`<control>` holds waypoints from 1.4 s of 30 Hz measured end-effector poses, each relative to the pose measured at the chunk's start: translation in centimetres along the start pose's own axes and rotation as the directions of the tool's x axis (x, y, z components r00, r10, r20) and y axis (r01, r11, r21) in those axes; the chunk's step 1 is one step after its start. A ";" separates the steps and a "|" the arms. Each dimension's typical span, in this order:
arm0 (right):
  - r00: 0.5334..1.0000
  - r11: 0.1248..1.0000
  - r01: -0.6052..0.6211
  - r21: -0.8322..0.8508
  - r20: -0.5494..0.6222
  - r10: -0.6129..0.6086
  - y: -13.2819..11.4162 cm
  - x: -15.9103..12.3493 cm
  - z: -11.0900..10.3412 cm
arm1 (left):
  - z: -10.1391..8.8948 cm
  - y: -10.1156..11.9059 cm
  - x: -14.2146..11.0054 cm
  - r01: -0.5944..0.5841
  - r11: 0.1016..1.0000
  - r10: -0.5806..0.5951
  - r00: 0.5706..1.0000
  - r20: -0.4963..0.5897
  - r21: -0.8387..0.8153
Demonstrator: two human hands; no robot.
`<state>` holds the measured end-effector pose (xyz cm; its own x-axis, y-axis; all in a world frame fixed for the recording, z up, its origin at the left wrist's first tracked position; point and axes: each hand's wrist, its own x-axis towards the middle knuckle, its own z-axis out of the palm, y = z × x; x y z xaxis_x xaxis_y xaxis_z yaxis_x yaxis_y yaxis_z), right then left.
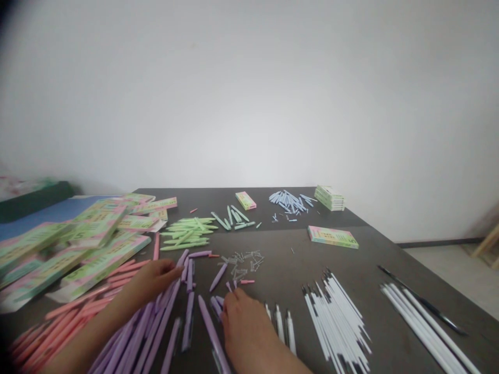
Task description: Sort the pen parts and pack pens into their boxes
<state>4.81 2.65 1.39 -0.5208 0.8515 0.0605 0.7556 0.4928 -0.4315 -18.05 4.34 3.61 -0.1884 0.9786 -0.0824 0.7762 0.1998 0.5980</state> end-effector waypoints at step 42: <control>0.926 0.968 0.012 -0.249 0.369 0.084 -2.5 -0.4 -0.1 | -0.3 3.4 -4.4 0.266 -0.082 0.443 0.873 0.204 -0.960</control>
<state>3.22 1.08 2.57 -0.5654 0.7634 -0.3123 0.8246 0.5316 -0.1932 -14.77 0.67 6.20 0.3020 0.9528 0.0300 -0.6916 0.1973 0.6948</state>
